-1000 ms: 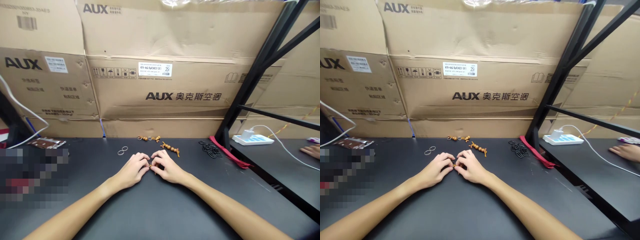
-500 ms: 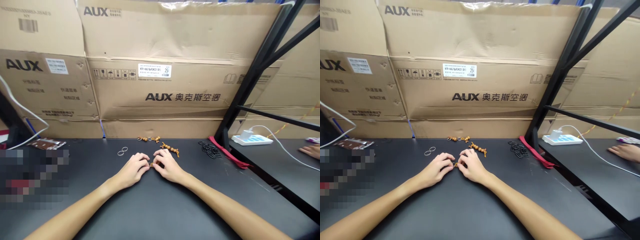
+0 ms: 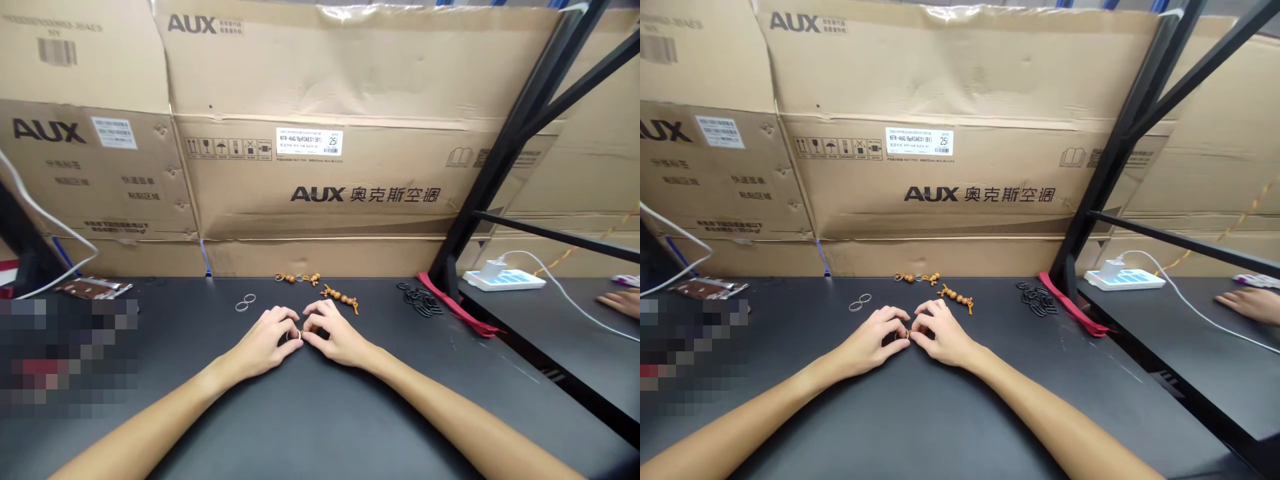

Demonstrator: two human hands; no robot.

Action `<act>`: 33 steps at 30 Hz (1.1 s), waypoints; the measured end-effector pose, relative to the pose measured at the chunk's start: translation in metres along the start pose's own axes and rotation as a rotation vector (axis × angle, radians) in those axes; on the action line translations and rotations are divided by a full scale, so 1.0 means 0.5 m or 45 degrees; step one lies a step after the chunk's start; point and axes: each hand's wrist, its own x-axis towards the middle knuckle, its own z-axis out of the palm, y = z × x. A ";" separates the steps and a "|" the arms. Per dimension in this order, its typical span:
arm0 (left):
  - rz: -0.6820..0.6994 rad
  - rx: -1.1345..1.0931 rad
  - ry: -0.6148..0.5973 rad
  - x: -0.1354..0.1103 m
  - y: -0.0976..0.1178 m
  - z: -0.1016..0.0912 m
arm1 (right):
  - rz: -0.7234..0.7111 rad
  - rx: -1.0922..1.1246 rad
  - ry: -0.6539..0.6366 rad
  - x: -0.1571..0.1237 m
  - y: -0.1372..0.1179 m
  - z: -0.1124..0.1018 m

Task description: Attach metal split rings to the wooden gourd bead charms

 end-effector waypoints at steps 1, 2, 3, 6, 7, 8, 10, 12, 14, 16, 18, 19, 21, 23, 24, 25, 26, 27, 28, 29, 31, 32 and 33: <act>0.008 0.007 0.001 0.000 -0.001 0.000 | -0.006 -0.002 -0.006 0.000 0.002 0.001; 0.018 0.013 0.001 0.000 -0.001 0.001 | -0.004 -0.013 -0.005 0.000 0.004 0.002; 0.029 0.018 -0.001 0.000 -0.002 0.001 | 0.008 -0.032 0.008 -0.001 0.007 0.004; 0.044 0.017 -0.022 0.000 -0.004 0.002 | 0.076 -0.116 0.073 -0.001 0.018 0.011; 0.042 0.020 -0.026 0.001 -0.003 0.001 | 0.090 -0.138 0.089 -0.001 0.020 0.012; 0.036 0.029 -0.026 0.001 -0.002 0.001 | 0.093 -0.153 0.101 -0.001 0.021 0.013; 0.010 0.072 -0.006 0.002 0.003 -0.002 | 0.085 -0.173 0.140 0.000 0.020 0.012; -0.018 0.149 0.042 0.001 0.009 -0.004 | 0.090 -0.203 0.218 0.001 0.015 0.008; -0.005 0.231 0.065 0.000 0.017 -0.004 | 0.096 -0.233 0.243 0.002 0.009 0.006; 0.061 0.275 0.027 -0.001 0.024 -0.002 | 0.062 -0.246 0.159 0.001 0.006 0.006; 0.096 0.273 -0.021 -0.003 0.026 0.002 | 0.005 -0.246 0.049 -0.001 0.006 0.008; 0.083 0.264 -0.026 -0.004 0.025 0.004 | -0.011 -0.250 0.021 -0.002 0.007 0.009; -0.002 0.255 -0.002 -0.005 0.016 0.008 | 0.007 -0.264 0.004 -0.003 0.013 0.011; -0.105 0.267 -0.001 -0.006 0.001 0.010 | 0.081 -0.276 -0.027 -0.005 0.021 0.011; -0.147 0.279 -0.024 -0.007 -0.008 0.010 | 0.117 -0.276 -0.064 -0.006 0.025 0.011; -0.166 0.293 -0.056 -0.007 -0.016 0.010 | 0.147 -0.273 -0.104 -0.006 0.028 0.011; -0.172 0.303 -0.082 -0.008 -0.023 0.008 | 0.166 -0.269 -0.145 -0.007 0.031 0.011; -0.168 0.311 -0.103 -0.008 -0.028 0.007 | 0.177 -0.264 -0.174 -0.008 0.033 0.010; -0.160 0.316 -0.117 -0.008 -0.031 0.005 | 0.182 -0.259 -0.193 -0.008 0.034 0.009; -0.156 0.317 -0.125 -0.008 -0.032 0.003 | 0.185 -0.255 -0.207 -0.008 0.034 0.009; -0.158 0.313 -0.131 -0.007 -0.031 0.001 | 0.187 -0.247 -0.223 -0.007 0.033 0.008; -0.161 0.309 -0.131 -0.007 -0.030 0.001 | 0.188 -0.243 -0.224 -0.007 0.032 0.008; -0.163 0.307 -0.131 -0.007 -0.029 0.001 | 0.189 -0.239 -0.221 -0.007 0.032 0.008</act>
